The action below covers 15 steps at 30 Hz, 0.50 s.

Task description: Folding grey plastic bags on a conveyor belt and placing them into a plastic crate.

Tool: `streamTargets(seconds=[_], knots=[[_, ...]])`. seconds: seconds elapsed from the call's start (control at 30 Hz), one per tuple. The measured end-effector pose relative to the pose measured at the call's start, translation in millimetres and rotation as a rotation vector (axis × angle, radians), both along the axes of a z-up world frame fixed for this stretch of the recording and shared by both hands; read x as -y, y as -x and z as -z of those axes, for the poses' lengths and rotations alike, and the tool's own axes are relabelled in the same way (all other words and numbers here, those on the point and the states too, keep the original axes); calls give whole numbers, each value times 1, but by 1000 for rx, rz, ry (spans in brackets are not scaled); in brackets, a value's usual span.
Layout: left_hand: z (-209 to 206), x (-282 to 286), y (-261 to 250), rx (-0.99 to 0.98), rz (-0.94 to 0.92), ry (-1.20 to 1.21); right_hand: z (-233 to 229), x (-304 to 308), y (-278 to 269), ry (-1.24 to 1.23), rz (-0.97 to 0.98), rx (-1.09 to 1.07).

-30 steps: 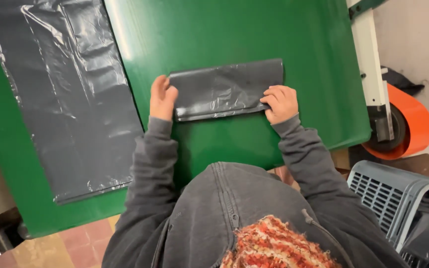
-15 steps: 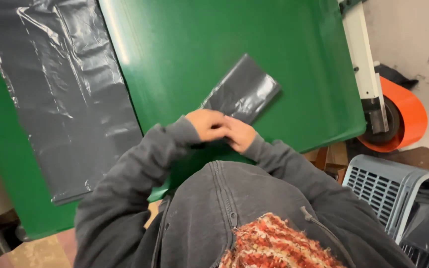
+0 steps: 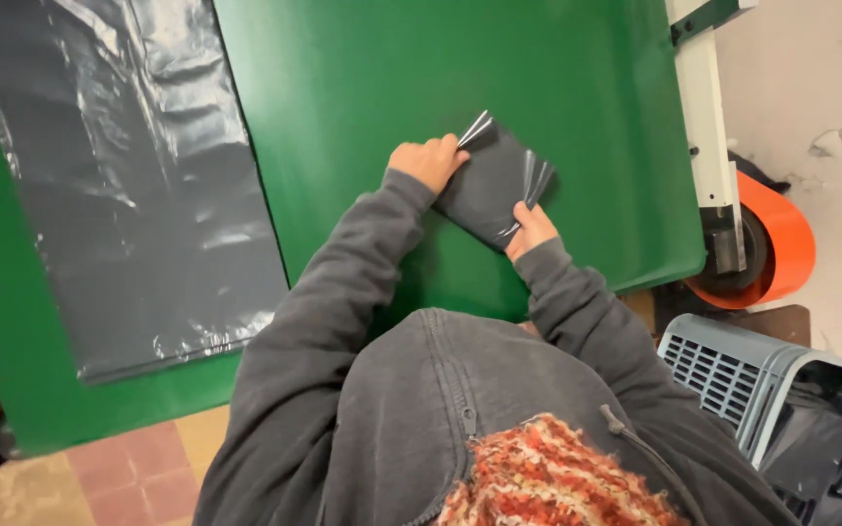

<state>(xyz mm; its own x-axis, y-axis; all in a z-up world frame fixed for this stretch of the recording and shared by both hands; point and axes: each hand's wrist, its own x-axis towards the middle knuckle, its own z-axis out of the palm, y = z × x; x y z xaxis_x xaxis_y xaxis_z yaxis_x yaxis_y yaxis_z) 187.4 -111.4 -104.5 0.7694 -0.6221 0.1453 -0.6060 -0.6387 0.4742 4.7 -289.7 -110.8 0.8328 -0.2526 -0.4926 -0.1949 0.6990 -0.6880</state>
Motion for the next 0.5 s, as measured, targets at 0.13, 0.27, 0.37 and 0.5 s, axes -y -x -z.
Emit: streamTargets(seconds=[0.13,0.27,0.37,0.5], knots=[[6,24,-1,155,-42,-19,30,38,18,122,-7,-92],[-54,-37,14,176,-205,49,-44,20,26,1003,91,-109],[-96,-132,65,227,-157,193,-83,-41,21,1431,-44,94],[-109,-266,126,185,-257,110,-127,-174,-14,1688,-540,623]])
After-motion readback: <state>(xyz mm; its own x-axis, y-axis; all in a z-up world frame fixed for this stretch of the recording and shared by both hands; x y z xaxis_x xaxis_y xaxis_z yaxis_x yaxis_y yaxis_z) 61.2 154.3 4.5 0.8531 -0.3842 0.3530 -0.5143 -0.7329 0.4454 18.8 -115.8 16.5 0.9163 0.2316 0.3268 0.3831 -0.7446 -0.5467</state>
